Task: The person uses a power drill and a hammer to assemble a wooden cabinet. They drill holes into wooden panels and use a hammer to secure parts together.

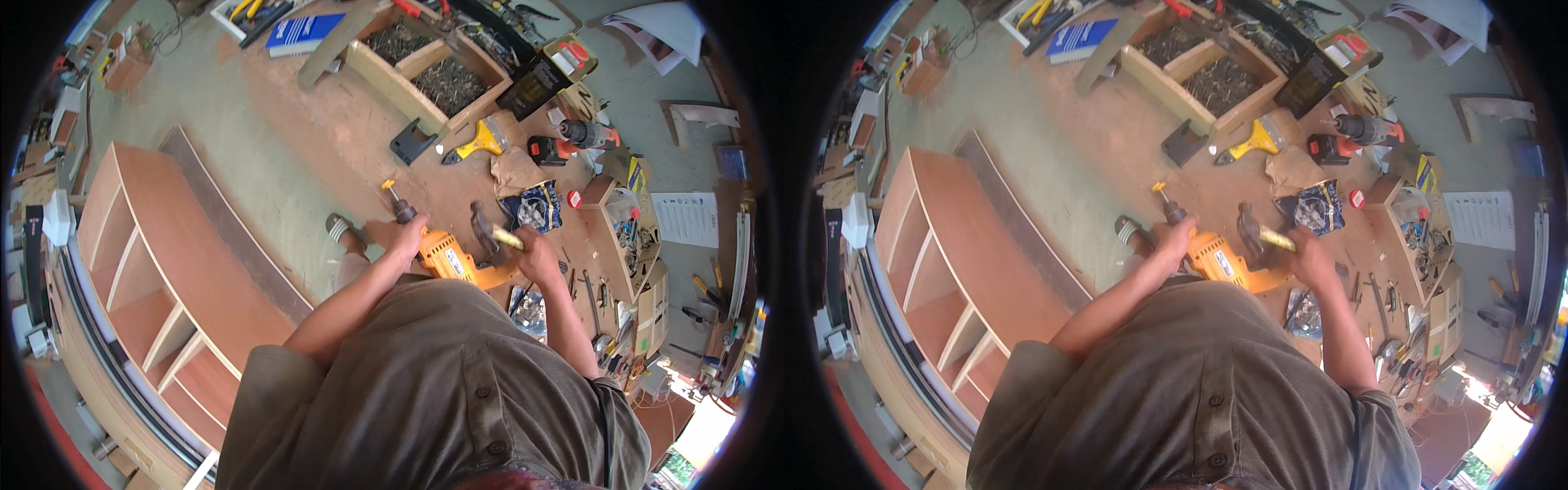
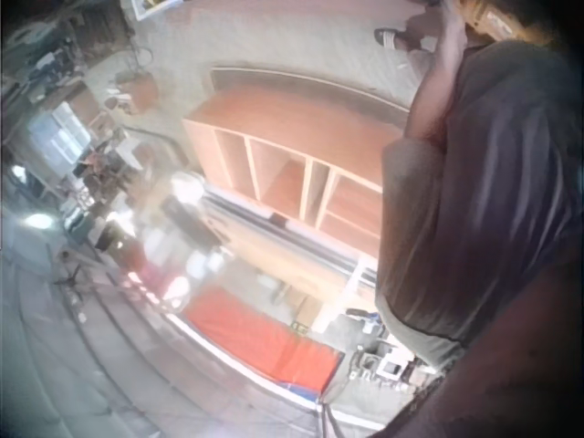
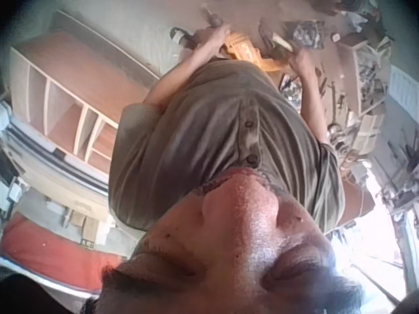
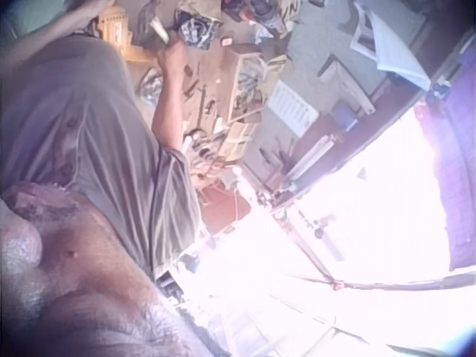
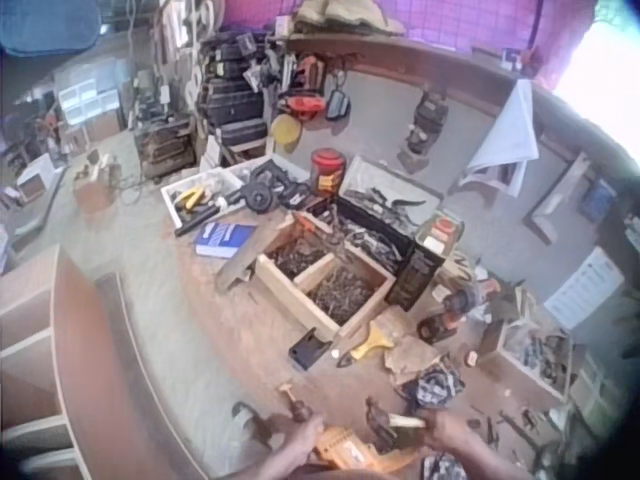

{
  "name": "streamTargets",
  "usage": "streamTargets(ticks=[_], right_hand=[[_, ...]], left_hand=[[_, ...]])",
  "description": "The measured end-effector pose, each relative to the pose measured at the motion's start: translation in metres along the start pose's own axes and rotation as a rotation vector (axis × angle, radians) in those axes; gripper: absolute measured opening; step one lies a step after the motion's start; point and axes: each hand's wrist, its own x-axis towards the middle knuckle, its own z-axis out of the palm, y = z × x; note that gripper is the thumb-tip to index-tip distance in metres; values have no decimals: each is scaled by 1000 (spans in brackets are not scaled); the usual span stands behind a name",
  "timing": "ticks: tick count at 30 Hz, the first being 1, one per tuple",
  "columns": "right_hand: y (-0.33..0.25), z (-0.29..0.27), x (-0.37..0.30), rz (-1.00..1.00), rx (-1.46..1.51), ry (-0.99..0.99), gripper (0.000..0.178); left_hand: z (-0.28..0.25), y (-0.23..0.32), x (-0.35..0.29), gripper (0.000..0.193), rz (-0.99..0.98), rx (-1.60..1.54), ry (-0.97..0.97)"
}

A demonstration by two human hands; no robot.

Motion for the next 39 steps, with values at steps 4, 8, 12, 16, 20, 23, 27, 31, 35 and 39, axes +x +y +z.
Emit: streamTargets(ticks=[4, 8, 12, 16, 20, 23, 27, 31, 35, 39], right_hand=[[-48, -3, 12, -14, 79, 27, 18], [-84, 4, 29, 95, 316, -233, 23], [-92, 17, 40, 82, 547, -370, 28], [-83, 32, 44, 283, 887, -554, 23], [-74, 45, 54, 244, 1049, -646, 25], [-73, 49, 55, 305, 1047, -665, 22], [-73, 48, 50, 313, 1080, -617, 20], [-70, 47, 46, 356, 1098, -601, 22], [-71, 50, 47, 353, 1086, -589, 22], [-72, 51, 48, 385, 1072, -582, 22]], left_hand=[[2, 5, -1, 37, -11, -43, 3], [4, -3, 13, 38, -53, -79, -51], [2, -19, 30, 44, -49, -118, -173], [-2, -19, 30, 54, -152, -7, -235], [-3, -7, 15, 55, -63, -47, -200], [-9, 0, 7, 73, -94, 70, -161], [-45, -7, 3, 61, -219, 171, -87], [-91, -19, -4, 33, -115, -119, 58], [-99, -2, -6, 13, 123, -275, 70], [-75, 28, -8, 16, 385, -252, -82]])
